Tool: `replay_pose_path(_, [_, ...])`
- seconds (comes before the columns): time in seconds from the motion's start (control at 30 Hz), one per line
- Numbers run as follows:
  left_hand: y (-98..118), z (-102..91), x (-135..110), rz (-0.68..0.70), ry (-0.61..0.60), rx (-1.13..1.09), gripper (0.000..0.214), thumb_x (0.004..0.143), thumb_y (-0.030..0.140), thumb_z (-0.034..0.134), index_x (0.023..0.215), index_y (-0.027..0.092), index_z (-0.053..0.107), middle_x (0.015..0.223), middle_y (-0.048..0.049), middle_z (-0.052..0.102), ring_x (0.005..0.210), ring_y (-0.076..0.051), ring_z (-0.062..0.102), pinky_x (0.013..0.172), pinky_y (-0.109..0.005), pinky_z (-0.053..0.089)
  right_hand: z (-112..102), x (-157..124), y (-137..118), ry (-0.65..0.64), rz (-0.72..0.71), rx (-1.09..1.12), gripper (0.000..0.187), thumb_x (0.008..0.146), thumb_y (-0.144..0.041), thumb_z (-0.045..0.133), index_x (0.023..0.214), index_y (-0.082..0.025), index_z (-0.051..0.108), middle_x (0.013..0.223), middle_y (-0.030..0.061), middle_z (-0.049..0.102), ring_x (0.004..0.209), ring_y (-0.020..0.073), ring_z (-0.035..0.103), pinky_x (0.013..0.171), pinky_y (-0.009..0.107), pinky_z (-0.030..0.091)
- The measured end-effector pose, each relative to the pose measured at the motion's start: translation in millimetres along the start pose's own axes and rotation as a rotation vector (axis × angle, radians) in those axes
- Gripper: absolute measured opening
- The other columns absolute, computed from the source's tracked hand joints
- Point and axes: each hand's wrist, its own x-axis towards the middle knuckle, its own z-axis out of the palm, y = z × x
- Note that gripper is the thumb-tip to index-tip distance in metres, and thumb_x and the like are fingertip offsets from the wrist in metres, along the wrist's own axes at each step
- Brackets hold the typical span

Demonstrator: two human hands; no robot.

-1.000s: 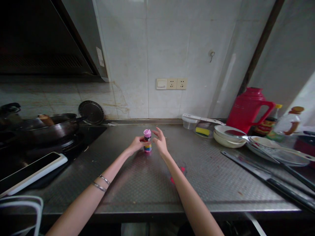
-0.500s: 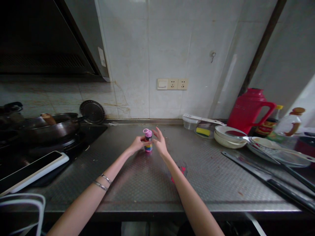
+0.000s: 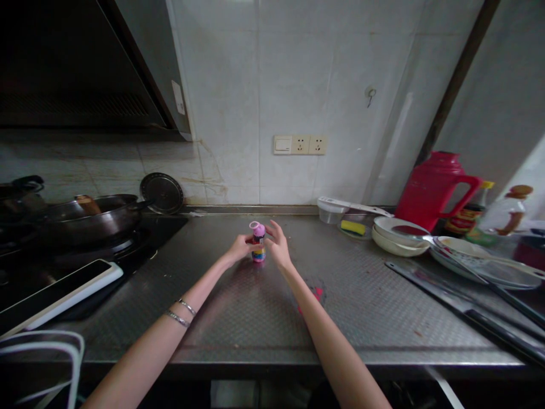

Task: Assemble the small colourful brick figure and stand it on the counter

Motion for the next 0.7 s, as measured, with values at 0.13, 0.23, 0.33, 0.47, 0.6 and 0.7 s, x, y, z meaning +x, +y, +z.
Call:
replay_pose_path(0.13, [1,-1.0,0,0.028,-0.018,0.013,0.032,0.057,0.034,0.070,0.075,0.009,0.063,0.069,-0.0027,0.061,0.062,-0.011,0.050,0.060,-0.024,0.039,4,-3,-2,-0.042,0.009,0.030,0.065,0.060,-0.009,0.050,0.123,-0.020,0.039,0.115,0.0083,0.057,0.108,0.0213,0.050,0.088,0.039,0.042])
replay_pose_path(0.23, [-3,-2.3,1,0.058,-0.036,0.042,0.035,0.058,0.037,0.069,0.077,0.008,0.063,0.069,-0.0032,0.060,0.061,-0.012,0.050,0.059,-0.024,0.039,4,-5,-6,-0.026,-0.005,0.013,0.065,0.061,-0.009,0.050,0.124,-0.020,0.039,0.112,0.0083,0.059,0.107,0.0217,0.051,0.087,0.039,0.044])
replay_pose_path(0.33, [-6,-3.3,3,0.083,-0.043,0.085,0.036,0.059,0.038,0.069,0.077,0.008,0.063,0.069,-0.0044,0.060,0.062,-0.012,0.050,0.059,-0.024,0.039,4,-7,-10,-0.016,-0.013,-0.016,0.066,0.061,-0.010,0.050,0.125,-0.019,0.038,0.111,0.0088,0.060,0.105,0.0218,0.053,0.086,0.039,0.044])
replay_pose_path(0.47, [-7,-3.8,4,0.103,-0.046,0.121,0.037,0.060,0.039,0.068,0.078,0.007,0.063,0.072,-0.0062,0.061,0.064,-0.013,0.050,0.059,-0.024,0.039,3,-9,-12,-0.019,-0.017,-0.034,0.068,0.062,-0.010,0.049,0.128,-0.019,0.035,0.112,0.0099,0.059,0.101,0.0217,0.055,0.081,0.038,0.047])
replay_pose_path(0.6, [-6,-4.2,4,0.101,-0.051,0.140,0.038,0.060,0.041,0.067,0.076,0.007,0.063,0.069,-0.0056,0.060,0.063,-0.012,0.050,0.058,-0.023,0.038,3,-10,-11,-0.013,-0.037,-0.089,0.069,0.061,-0.009,0.048,0.128,-0.019,0.036,0.113,0.0099,0.059,0.099,0.0209,0.056,0.081,0.037,0.046])
replay_pose_path(0.7, [-4,-4.1,3,0.106,-0.050,0.148,0.038,0.060,0.042,0.067,0.075,0.007,0.062,0.068,-0.0048,0.059,0.062,-0.012,0.049,0.057,-0.023,0.038,3,-11,-12,-0.015,-0.041,-0.114,0.069,0.061,-0.008,0.047,0.128,-0.019,0.036,0.114,0.0098,0.059,0.099,0.0207,0.056,0.082,0.038,0.046])
